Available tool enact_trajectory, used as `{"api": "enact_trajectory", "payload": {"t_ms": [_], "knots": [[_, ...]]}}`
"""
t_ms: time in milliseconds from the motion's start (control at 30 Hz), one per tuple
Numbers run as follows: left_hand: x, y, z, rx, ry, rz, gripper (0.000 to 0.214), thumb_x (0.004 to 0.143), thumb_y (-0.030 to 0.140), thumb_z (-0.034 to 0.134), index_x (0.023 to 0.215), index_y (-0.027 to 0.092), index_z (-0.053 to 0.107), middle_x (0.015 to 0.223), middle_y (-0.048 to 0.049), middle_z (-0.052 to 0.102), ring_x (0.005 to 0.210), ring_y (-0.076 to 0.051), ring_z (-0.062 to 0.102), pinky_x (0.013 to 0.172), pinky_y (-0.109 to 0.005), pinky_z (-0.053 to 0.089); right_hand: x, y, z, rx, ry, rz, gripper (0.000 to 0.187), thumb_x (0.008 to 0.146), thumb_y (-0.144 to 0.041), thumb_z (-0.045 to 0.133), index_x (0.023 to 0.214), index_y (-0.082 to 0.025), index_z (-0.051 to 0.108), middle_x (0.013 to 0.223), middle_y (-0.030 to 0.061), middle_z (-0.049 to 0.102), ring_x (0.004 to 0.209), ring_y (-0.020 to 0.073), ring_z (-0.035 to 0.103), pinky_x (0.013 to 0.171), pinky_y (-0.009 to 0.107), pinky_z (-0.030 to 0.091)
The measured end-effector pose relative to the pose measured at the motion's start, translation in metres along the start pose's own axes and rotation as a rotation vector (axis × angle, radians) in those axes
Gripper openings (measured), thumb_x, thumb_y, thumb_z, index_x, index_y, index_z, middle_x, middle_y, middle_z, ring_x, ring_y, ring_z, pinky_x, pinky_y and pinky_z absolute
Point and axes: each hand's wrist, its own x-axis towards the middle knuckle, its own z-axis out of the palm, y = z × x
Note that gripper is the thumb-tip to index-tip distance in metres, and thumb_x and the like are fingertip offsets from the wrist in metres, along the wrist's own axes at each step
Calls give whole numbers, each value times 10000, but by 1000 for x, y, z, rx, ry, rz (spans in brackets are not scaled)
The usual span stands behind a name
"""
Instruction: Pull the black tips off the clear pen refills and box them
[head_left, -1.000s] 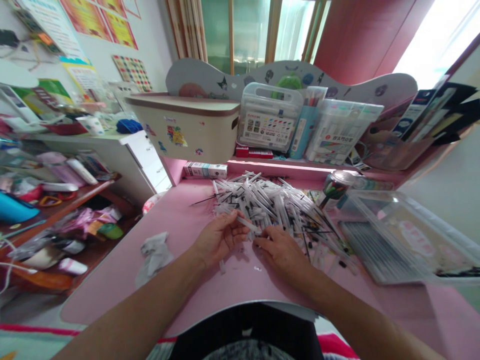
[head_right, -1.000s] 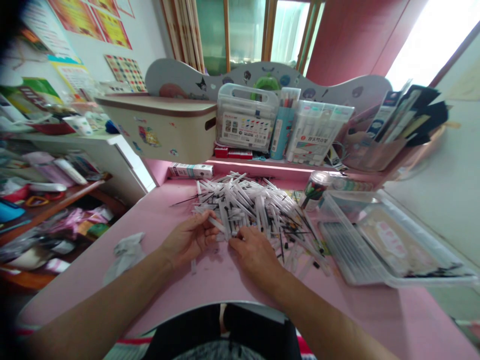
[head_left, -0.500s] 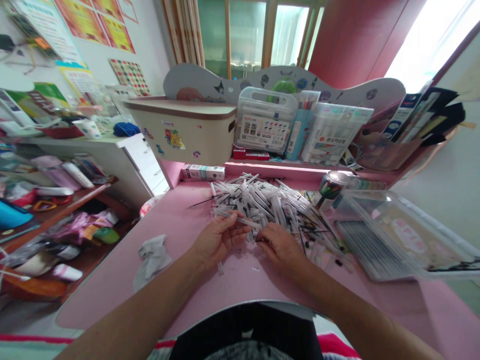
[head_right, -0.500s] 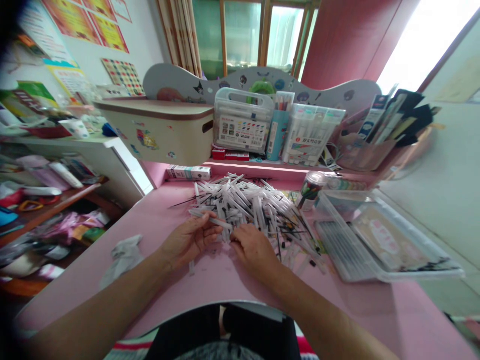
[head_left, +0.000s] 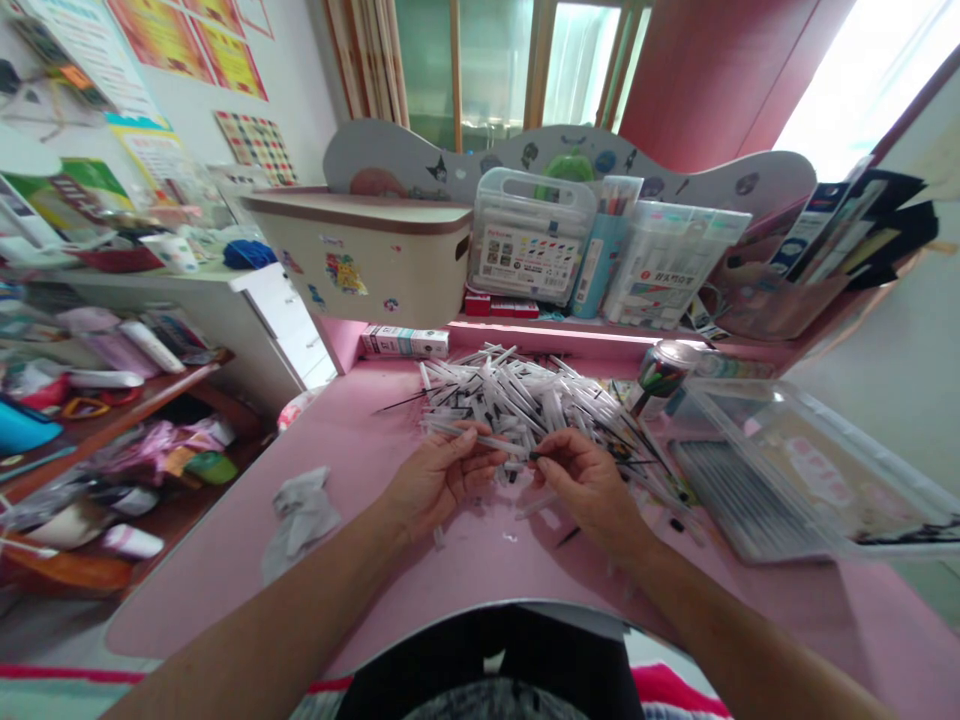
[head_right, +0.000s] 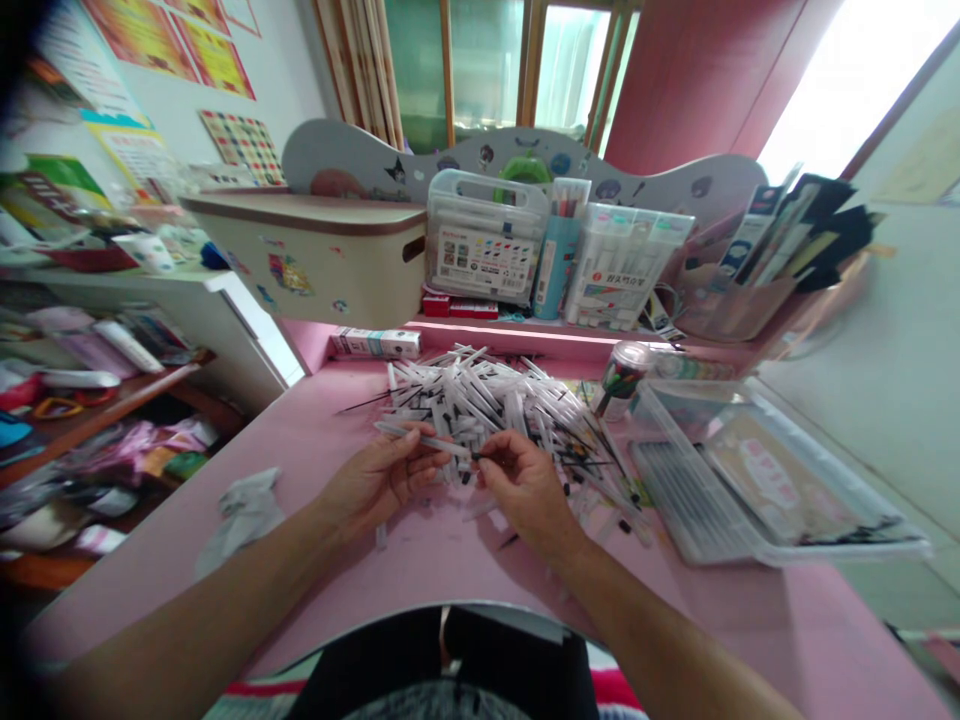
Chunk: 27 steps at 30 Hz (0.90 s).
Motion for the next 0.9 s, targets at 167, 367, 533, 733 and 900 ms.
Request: {"api": "enact_trajectory", "payload": {"t_ms": [167, 367, 533, 733, 900], "knots": [[1, -3, 1, 13, -2, -7, 54, 914, 78, 584, 909, 113, 625, 862, -128, 786, 734, -188, 775, 612, -213, 634, -1, 1, 0, 16, 19, -19, 174, 750, -319, 700, 819, -197, 598, 672, -10, 644, 624, 129, 617, 641, 263, 511], [3, -5, -2, 23, -27, 10, 29, 893, 101, 636, 916, 116, 628, 887, -117, 787, 766, -191, 777, 640, -212, 635, 0, 5, -1, -29, 15, -13, 176, 758, -329, 705, 814, -192, 609, 671, -9, 645, 618, 134, 612, 633, 268, 510], [3, -6, -2, 21, -53, -3, 37, 889, 91, 635, 915, 113, 649, 923, -129, 792, 800, -199, 776, 643, -231, 637, 0, 7, -1, -28, 17, -20, 189, 742, -323, 713, 831, -192, 609, 700, -10, 631, 659, 138, 612, 658, 266, 499], [0, -6, 0, 41, -107, 11, 43, 861, 108, 684, 903, 117, 675, 966, -124, 791, 829, -199, 773, 684, -229, 632, -2, 7, -5, -161, 45, -21, 196, 806, -377, 672, 813, -188, 619, 690, -16, 609, 622, 124, 549, 596, 242, 440], [-2, -7, 1, 56, -180, 9, 91, 820, 113, 732, 907, 119, 706, 1068, -126, 775, 909, -203, 763, 737, -221, 626, -5, 10, -10, -294, -25, -57, 430, 969, -491, 447, 705, -180, 584, 617, -4, 565, 547, 110, 467, 530, 240, 365]]}}
